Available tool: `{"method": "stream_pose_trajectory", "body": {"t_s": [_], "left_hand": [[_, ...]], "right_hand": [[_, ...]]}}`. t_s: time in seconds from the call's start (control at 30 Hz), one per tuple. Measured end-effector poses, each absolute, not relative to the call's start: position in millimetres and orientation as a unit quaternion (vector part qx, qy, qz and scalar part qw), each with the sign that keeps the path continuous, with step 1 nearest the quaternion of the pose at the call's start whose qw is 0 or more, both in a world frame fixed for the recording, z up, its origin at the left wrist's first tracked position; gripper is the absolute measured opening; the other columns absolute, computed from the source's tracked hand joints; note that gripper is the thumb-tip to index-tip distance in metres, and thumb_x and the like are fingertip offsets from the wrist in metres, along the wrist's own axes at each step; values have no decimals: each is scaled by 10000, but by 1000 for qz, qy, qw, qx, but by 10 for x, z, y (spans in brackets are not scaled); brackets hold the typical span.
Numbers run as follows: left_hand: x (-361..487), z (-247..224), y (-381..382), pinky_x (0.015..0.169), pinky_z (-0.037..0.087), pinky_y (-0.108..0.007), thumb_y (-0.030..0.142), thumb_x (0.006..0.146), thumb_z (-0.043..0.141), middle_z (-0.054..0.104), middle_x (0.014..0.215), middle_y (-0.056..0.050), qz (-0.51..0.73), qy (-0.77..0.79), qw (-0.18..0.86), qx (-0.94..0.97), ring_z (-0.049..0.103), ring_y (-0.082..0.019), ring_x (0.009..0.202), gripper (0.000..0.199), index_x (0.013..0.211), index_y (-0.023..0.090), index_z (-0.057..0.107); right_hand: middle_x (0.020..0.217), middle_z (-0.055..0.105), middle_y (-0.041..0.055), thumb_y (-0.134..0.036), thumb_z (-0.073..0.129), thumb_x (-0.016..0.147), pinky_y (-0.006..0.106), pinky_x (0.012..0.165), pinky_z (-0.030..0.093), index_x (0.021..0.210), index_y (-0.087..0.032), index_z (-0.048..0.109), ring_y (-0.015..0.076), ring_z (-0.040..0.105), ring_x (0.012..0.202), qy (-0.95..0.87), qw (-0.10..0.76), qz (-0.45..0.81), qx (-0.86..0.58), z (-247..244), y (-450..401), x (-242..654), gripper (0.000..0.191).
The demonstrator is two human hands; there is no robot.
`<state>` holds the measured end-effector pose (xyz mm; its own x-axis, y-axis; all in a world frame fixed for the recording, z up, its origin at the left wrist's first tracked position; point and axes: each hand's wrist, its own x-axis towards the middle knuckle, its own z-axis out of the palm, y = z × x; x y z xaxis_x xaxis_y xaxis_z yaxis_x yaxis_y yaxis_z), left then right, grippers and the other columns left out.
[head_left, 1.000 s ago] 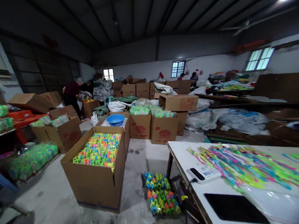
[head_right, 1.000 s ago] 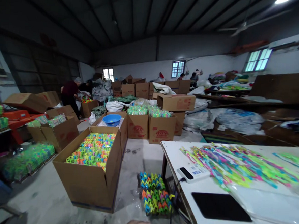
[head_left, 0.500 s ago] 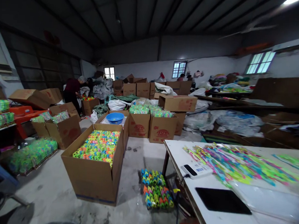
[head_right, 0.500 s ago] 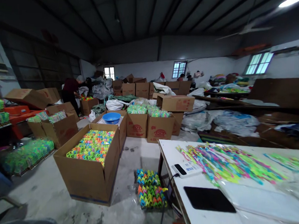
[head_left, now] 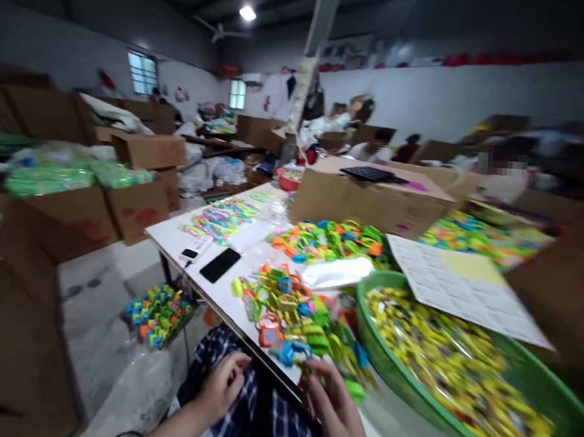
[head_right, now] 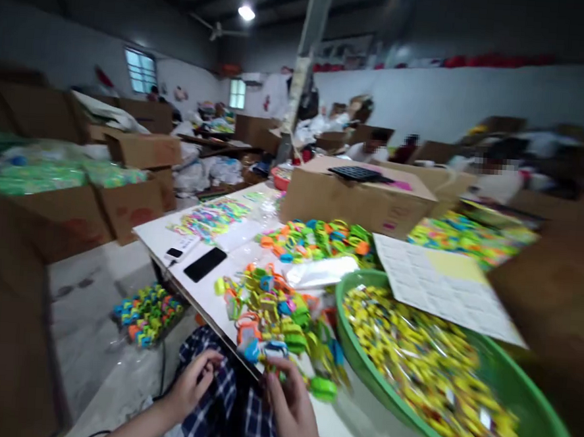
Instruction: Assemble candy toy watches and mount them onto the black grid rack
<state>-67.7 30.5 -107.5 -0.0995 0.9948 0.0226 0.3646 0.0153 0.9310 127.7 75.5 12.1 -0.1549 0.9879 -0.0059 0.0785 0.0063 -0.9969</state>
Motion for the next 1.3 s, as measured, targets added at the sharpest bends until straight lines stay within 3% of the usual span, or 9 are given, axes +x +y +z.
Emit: {"method": "stream_pose_trajectory", "body": {"t_s": [0.13, 0.27, 0.5, 0.67, 0.73, 0.8, 0.9, 1.07, 1.3], "left_hand": [[-604, -1578, 302, 797, 463, -342, 171, 829, 378, 675, 863, -70, 302, 588, 302, 687, 605, -205, 842, 265, 885, 185, 638], [-605, -1747, 364, 794, 466, -350, 92, 797, 385, 692, 831, -41, 269, 581, 251, 726, 622, -205, 829, 295, 840, 206, 654], [-683, -1755, 477, 773, 489, -327, 120, 831, 376, 694, 835, -44, 292, 586, 255, 711, 640, -191, 837, 281, 843, 196, 646], [-714, -1777, 439, 763, 503, -332, 137, 838, 376, 696, 834, -49, 302, 576, 244, 719, 645, -194, 834, 273, 842, 189, 644], [-735, -1790, 425, 755, 510, -328, 150, 845, 376, 699, 831, -51, 308, 572, 237, 722, 649, -192, 825, 271, 841, 189, 644], [-757, -1803, 415, 733, 517, -316, 162, 853, 375, 700, 820, -49, 315, 569, 232, 723, 652, -188, 806, 271, 836, 193, 644], [-778, -1809, 409, 708, 523, -296, 170, 855, 378, 699, 802, -48, 325, 563, 225, 726, 657, -181, 783, 269, 825, 200, 643], [-771, -1811, 438, 696, 533, -288, 173, 847, 396, 703, 788, -36, 331, 555, 215, 732, 665, -175, 762, 254, 814, 207, 645], [-719, -1883, 483, 675, 537, -269, 175, 840, 395, 705, 764, -29, 349, 548, 188, 736, 670, -169, 736, 262, 796, 215, 650]], "right_hand": [[963, 649, 85, -557, 560, 775, 293, 641, 508, 1070, -215, 586, 199, 611, 786, -624, 400, 461, -488, 212, 1247, 1512, 452], [1110, 616, 113, -414, 514, 805, 383, 887, 470, 1083, -186, 582, 240, 589, 1005, -726, 353, 313, -501, 154, 1743, 1618, 367], [1220, 545, 154, -287, 470, 859, 392, 995, 382, 1253, -134, 492, 254, 504, 1151, -774, 217, 145, -577, -113, 2326, 1427, 423], [1389, 419, 156, -316, 519, 856, 444, 1009, 341, 1292, -196, 497, 313, 429, 1243, -788, 76, 124, -598, -86, 2329, 1165, 452], [1453, 343, 135, -334, 539, 847, 453, 1007, 334, 1264, -227, 527, 318, 415, 1257, -808, 70, 115, -574, 11, 2303, 1175, 431], [1437, 380, 108, -311, 503, 865, 411, 1000, 344, 1214, -233, 563, 272, 443, 1233, -825, 121, 85, -546, 157, 2334, 1312, 363], [1252, 569, 93, -216, 428, 879, 335, 965, 370, 1138, -199, 600, 211, 515, 1134, -801, 174, 18, -573, 404, 2532, 1735, 311], [1068, 642, 128, -229, 472, 892, 390, 895, 424, 1088, -143, 617, 243, 576, 1024, -681, 24, 8, -732, 524, 2904, 2489, 258], [1055, 599, 55, -372, 537, 894, 357, 785, 518, 1068, -154, 584, 173, 596, 894, -672, -37, 24, -739, 253, 2936, 2738, 283]]}}
